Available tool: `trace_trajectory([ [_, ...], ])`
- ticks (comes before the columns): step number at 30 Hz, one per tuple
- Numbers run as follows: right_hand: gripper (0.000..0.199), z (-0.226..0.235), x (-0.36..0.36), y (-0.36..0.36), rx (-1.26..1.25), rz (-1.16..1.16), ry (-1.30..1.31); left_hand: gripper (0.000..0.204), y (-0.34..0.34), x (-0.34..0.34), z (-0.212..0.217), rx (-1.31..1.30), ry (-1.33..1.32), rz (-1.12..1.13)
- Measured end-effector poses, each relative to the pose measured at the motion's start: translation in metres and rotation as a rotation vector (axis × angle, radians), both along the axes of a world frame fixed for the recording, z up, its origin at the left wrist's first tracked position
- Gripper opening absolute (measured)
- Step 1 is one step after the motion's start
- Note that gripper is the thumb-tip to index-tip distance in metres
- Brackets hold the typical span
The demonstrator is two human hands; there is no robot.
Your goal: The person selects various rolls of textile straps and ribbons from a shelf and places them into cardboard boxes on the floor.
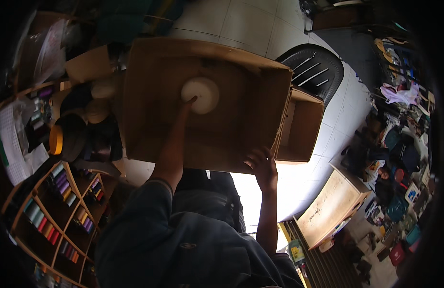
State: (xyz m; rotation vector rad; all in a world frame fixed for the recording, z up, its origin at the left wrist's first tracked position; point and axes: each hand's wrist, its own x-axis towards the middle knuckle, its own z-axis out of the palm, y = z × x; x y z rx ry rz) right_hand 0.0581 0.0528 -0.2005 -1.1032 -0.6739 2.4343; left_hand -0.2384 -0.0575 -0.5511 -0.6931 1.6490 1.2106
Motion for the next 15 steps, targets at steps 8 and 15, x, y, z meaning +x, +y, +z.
trace_trajectory([
  [8, 0.057, 0.003, 0.003, 0.001, -0.037, -0.034, 0.042, 0.086, 0.012, 0.022, -0.027, -0.226, 0.459, -0.227],
  [15, 0.066, -0.006, 0.013, 0.001, -0.063, -0.020, 0.085, 0.103, 0.038, 0.007, 0.003, 0.111, 0.380, -0.139],
])
